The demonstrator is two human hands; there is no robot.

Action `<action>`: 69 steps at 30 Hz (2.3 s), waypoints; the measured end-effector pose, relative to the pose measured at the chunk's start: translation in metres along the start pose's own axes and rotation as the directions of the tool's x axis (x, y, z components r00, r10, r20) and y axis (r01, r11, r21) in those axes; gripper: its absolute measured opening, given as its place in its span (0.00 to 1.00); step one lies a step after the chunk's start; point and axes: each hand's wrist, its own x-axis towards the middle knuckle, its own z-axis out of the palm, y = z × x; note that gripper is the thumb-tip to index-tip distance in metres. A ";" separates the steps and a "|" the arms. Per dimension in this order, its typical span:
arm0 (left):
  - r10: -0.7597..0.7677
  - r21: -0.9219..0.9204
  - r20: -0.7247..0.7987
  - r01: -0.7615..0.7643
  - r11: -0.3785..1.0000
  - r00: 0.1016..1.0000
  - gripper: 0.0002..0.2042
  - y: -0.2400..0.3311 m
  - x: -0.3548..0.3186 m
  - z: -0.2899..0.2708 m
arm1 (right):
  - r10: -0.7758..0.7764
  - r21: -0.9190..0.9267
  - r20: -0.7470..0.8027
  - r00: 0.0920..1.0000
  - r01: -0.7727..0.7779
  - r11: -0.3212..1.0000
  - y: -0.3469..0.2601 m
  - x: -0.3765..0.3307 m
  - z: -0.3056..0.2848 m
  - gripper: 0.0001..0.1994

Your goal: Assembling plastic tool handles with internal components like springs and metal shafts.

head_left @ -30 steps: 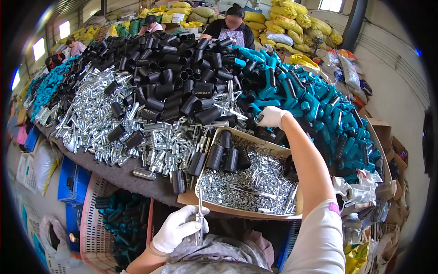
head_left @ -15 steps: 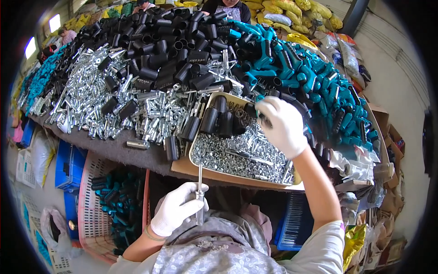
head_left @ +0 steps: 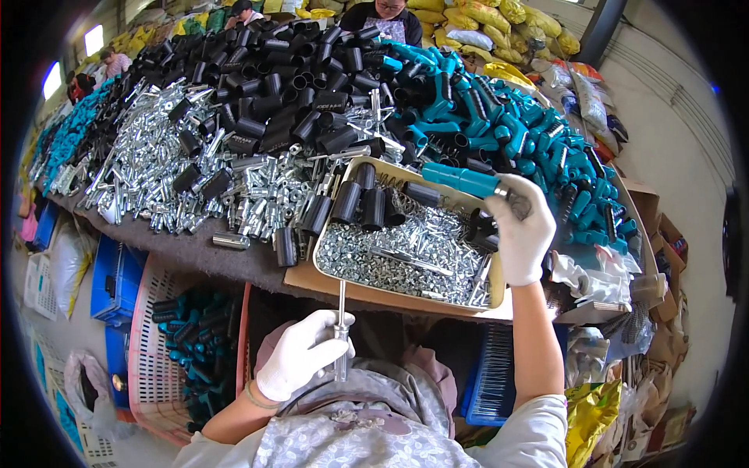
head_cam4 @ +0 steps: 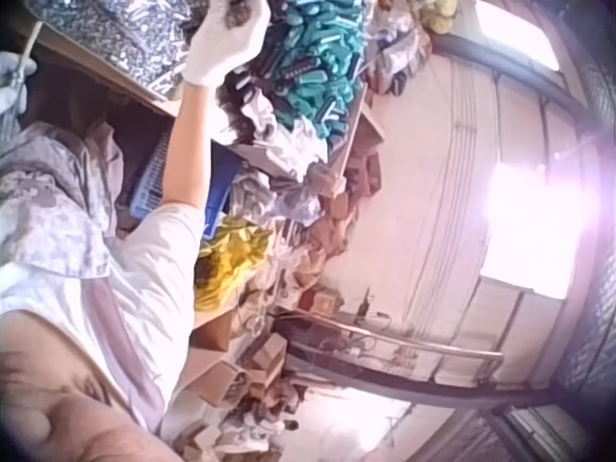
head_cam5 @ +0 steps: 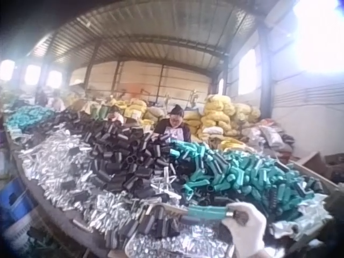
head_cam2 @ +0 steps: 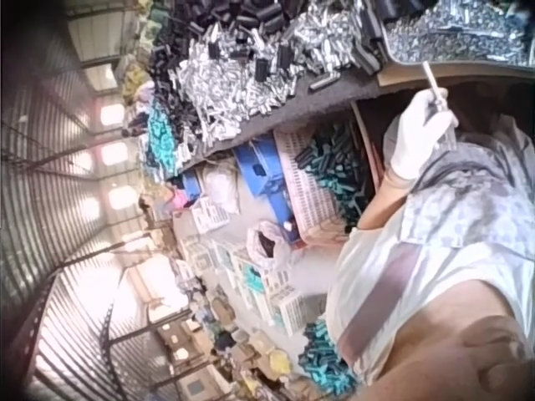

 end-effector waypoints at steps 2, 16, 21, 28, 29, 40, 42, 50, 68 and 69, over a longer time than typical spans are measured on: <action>-0.021 0.038 -0.059 0.024 0.999 0.998 0.18 0.004 0.001 0.002 | 0.113 0.265 -0.010 0.994 -0.106 0.958 -0.006 0.004 -0.006 0.15; 0.223 -0.114 -0.176 -0.245 0.963 0.959 0.14 0.028 0.065 0.010 | 0.461 0.606 0.352 0.815 -0.573 0.551 -0.040 -0.133 0.024 0.16; 0.269 -0.106 -0.158 -0.287 0.952 0.950 0.13 0.033 0.074 0.009 | 0.535 0.552 0.225 0.815 -0.559 0.619 -0.033 -0.150 0.018 0.17; 0.248 -0.028 -0.291 -0.268 0.963 0.924 0.10 0.033 0.095 -0.010 | 0.700 0.535 0.266 0.663 -0.705 0.465 -0.036 -0.181 0.003 0.16; 0.203 0.003 -0.298 -0.212 0.977 0.933 0.13 0.036 0.094 -0.010 | 0.714 0.572 0.300 0.633 -0.718 0.396 -0.035 -0.189 0.004 0.17; 0.357 -0.051 -0.272 -0.383 0.922 0.894 0.14 0.012 0.053 -0.008 | 0.639 0.623 0.616 0.460 -0.782 -0.037 -0.032 -0.229 0.051 0.18; 0.369 -0.011 -0.221 -0.381 0.925 0.903 0.16 -0.010 0.045 -0.010 | 0.624 0.612 0.635 0.455 -0.789 -0.048 -0.033 -0.228 0.056 0.17; 0.325 -0.017 -0.009 -0.326 0.945 0.946 0.29 -0.036 0.024 0.010 | 0.484 0.497 0.793 0.370 -0.852 -0.163 -0.045 -0.226 0.058 0.20; 0.390 0.146 -0.120 -0.373 0.916 0.913 0.29 -0.022 0.016 0.007 | 0.365 0.127 0.708 0.605 -0.616 0.777 -0.017 -0.230 0.030 0.41; 0.408 0.106 -0.135 -0.397 0.912 0.903 0.32 -0.029 0.014 0.004 | 0.349 0.060 0.765 0.542 -0.599 0.799 -0.016 -0.221 0.026 0.43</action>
